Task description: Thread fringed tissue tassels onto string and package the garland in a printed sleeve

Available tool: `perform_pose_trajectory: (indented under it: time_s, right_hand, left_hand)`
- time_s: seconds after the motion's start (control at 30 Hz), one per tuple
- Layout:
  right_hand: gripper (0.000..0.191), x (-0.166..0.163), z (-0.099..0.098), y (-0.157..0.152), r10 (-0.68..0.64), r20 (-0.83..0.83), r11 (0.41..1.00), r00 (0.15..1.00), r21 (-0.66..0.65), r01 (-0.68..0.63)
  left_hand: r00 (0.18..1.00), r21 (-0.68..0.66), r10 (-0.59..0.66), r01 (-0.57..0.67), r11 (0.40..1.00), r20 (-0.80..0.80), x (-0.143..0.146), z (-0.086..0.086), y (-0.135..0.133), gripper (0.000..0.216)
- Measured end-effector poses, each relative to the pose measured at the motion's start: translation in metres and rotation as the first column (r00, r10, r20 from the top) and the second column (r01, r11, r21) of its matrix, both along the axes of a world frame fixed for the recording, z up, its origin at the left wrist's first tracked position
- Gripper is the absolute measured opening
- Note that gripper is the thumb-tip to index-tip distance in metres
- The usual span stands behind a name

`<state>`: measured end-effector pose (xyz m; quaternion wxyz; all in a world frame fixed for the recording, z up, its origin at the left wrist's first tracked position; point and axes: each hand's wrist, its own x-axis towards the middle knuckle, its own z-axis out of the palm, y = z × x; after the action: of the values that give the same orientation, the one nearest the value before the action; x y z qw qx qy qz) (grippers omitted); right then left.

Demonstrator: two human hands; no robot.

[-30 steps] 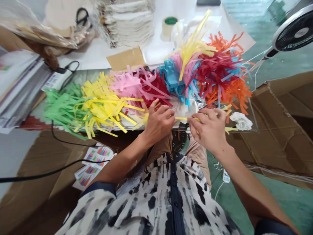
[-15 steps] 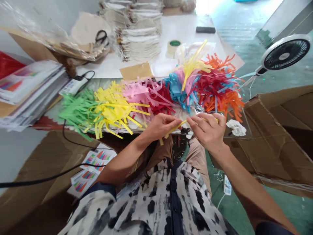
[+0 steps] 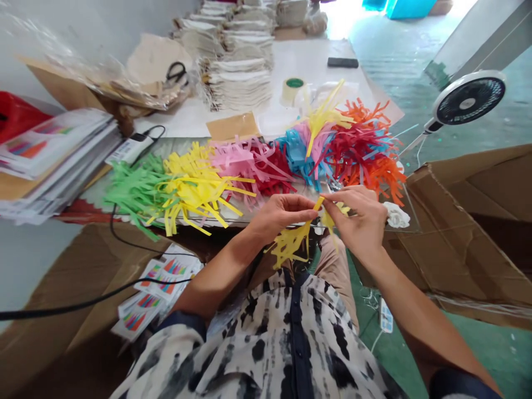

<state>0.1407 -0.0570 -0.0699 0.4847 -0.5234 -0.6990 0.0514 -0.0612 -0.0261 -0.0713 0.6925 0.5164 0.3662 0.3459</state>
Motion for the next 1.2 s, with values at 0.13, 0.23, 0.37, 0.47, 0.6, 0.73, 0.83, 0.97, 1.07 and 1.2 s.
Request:
perform_pose_trajectory:
  time_s: [0.13,0.23,0.37,0.47,0.6,0.73,0.83,0.97,1.07,1.2]
  right_hand:
    - [0.021,-0.009,0.010,0.007,0.030,-0.344,0.961,0.938,-0.249,-0.122]
    - [0.023,-0.015,0.018,0.014,0.011,-0.383,0.965,0.924,-0.239,-0.110]
    - [0.021,-0.015,0.027,0.022,0.021,-0.377,0.962,0.926,-0.244,-0.121]
    - [0.021,-0.012,0.031,0.026,0.123,-0.393,0.921,0.911,-0.296,-0.252]
    - [0.019,-0.011,0.029,0.032,0.126,-0.312,0.925,0.942,-0.307,-0.226]
    - [0.018,-0.020,0.019,0.054,0.154,-0.421,0.917,0.894,-0.276,-0.288]
    - [0.024,-0.033,0.021,0.090,0.161,-0.440,0.908,0.883,-0.284,-0.307]
    - [0.021,-0.057,0.034,0.170,0.114,-0.121,0.972,0.986,-0.194,-0.136]
    - [0.023,-0.080,0.033,0.240,0.096,0.277,0.972,0.956,-0.232,-0.030]
    - [0.030,-0.111,0.017,0.311,0.127,0.607,0.900,0.785,-0.403,0.166]
  left_hand:
    - [0.995,0.116,0.085,-0.090,0.989,0.050,0.008,0.001,0.005,0.033]
    - [0.995,0.153,0.070,-0.080,0.985,0.070,0.013,0.006,0.012,0.037]
    - [0.992,0.126,0.110,-0.117,0.985,0.064,0.014,0.010,0.019,0.041]
    - [0.986,0.140,0.141,-0.153,0.978,0.086,0.012,0.008,0.019,0.036]
    - [0.978,0.144,0.159,-0.178,0.974,0.137,0.011,0.002,0.019,0.034]
    - [0.942,0.087,0.235,-0.262,0.961,0.239,0.009,-0.007,0.026,0.036]
    - [0.909,0.042,0.333,-0.354,0.934,0.251,0.004,-0.012,0.040,0.039]
    - [0.890,0.015,0.387,-0.402,0.915,0.239,-0.007,-0.020,0.057,0.036]
    - [0.884,-0.045,0.395,-0.397,0.917,0.251,-0.011,-0.029,0.064,0.036]
    - [0.858,-0.129,0.399,-0.378,0.917,0.324,-0.014,-0.041,0.068,0.043]
